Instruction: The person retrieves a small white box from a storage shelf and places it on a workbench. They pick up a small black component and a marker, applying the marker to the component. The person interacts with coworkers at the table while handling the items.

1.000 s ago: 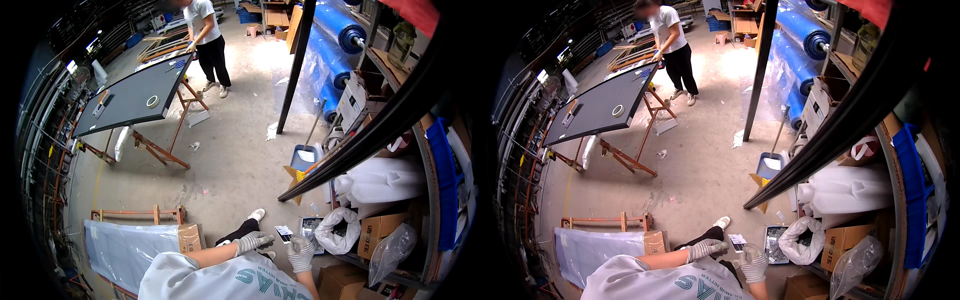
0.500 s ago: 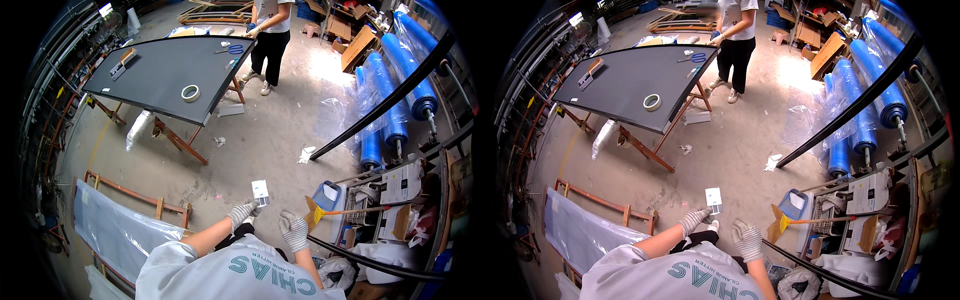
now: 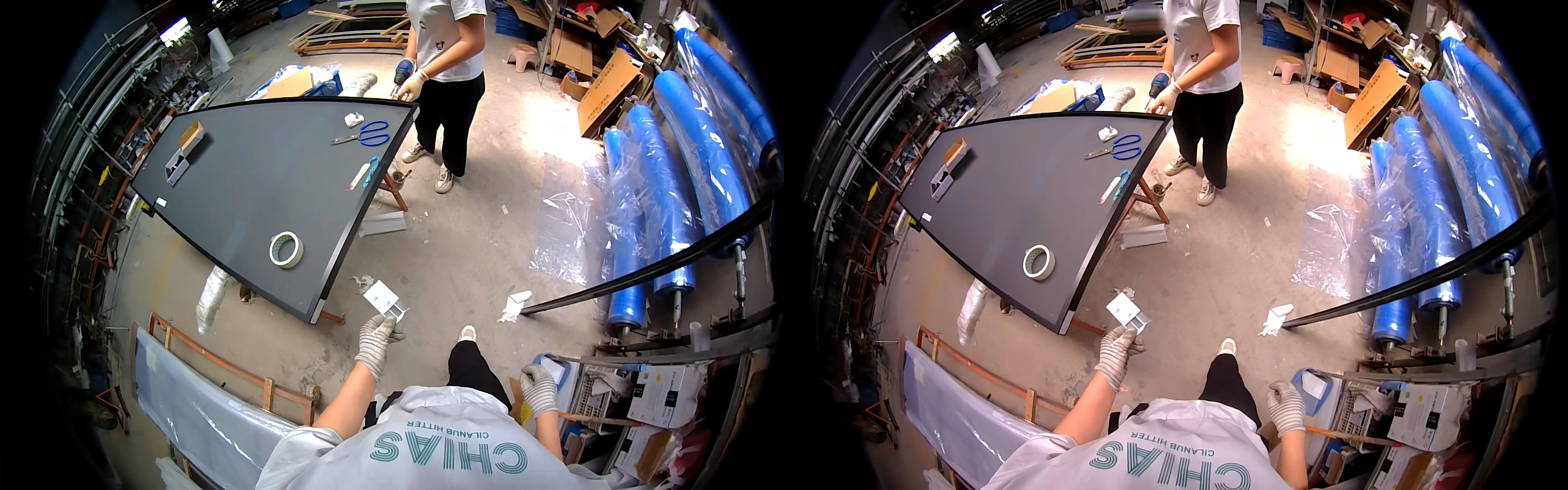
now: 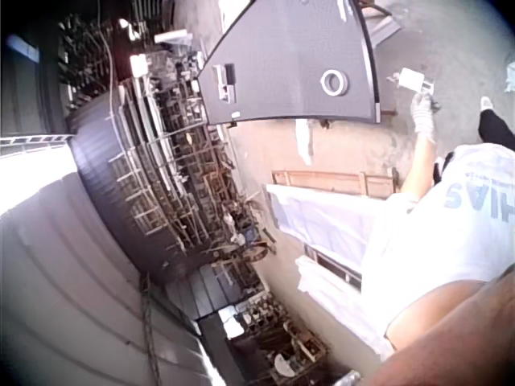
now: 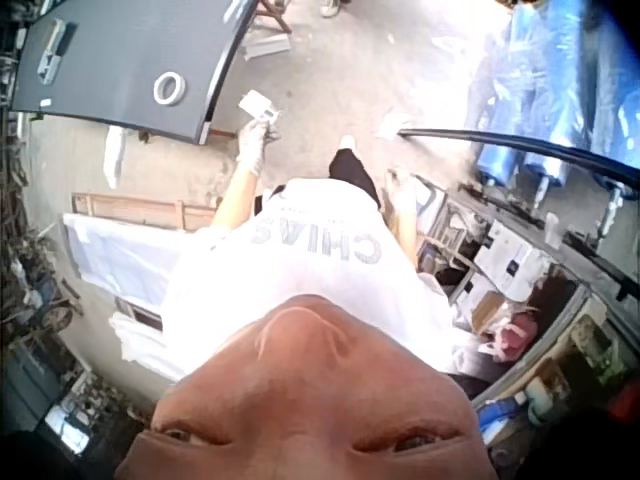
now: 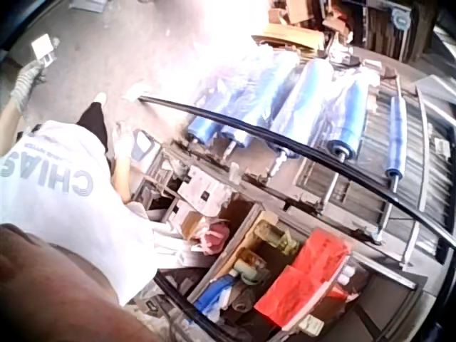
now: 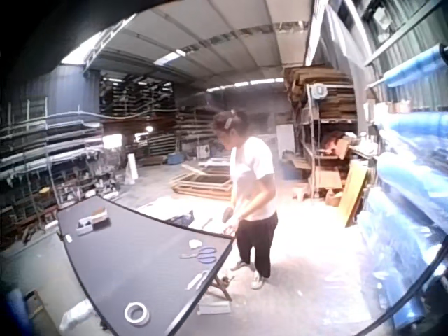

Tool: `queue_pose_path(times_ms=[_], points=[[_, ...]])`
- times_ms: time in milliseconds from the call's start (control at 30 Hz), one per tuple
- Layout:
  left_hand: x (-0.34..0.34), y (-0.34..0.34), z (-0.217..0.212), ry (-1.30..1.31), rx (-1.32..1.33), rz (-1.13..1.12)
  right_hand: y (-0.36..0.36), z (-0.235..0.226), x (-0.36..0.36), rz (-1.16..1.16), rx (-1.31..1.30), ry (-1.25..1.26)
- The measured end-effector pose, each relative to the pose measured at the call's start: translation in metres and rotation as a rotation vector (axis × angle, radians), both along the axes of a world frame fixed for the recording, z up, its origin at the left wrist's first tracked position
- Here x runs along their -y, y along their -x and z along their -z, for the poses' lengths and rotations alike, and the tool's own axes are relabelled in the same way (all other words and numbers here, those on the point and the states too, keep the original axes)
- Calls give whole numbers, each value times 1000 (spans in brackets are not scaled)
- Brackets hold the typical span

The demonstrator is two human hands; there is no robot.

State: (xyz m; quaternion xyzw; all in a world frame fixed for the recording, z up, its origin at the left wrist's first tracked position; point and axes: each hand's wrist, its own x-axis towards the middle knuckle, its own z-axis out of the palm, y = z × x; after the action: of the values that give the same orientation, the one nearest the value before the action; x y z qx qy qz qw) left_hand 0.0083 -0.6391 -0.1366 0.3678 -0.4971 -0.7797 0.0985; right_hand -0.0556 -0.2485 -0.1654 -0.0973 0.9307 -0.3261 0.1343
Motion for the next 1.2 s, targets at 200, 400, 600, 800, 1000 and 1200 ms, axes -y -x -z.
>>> queue_pose_path(times_ms=[200, 400, 600, 800, 1000, 1200], points=[[61, 97, -40, -5, -37, -376, 226, -52, 98, -384, -66, -44], [140, 159, -77, 14, -78, -668, 383, -88, 206, -690, -284, 54], [177, 248, -34, 208, 112, -556, 449, -71, 278, -690, -169, 20], [216, 402, -24, 482, 133, -398, 503, -36, 298, -543, 91, 176], [255, 511, -36, 1135, 250, -170, 608, -61, 380, -496, 171, 421], [258, 562, -16, 1169, 515, -180, 726, -104, 496, -854, 27, 449]])
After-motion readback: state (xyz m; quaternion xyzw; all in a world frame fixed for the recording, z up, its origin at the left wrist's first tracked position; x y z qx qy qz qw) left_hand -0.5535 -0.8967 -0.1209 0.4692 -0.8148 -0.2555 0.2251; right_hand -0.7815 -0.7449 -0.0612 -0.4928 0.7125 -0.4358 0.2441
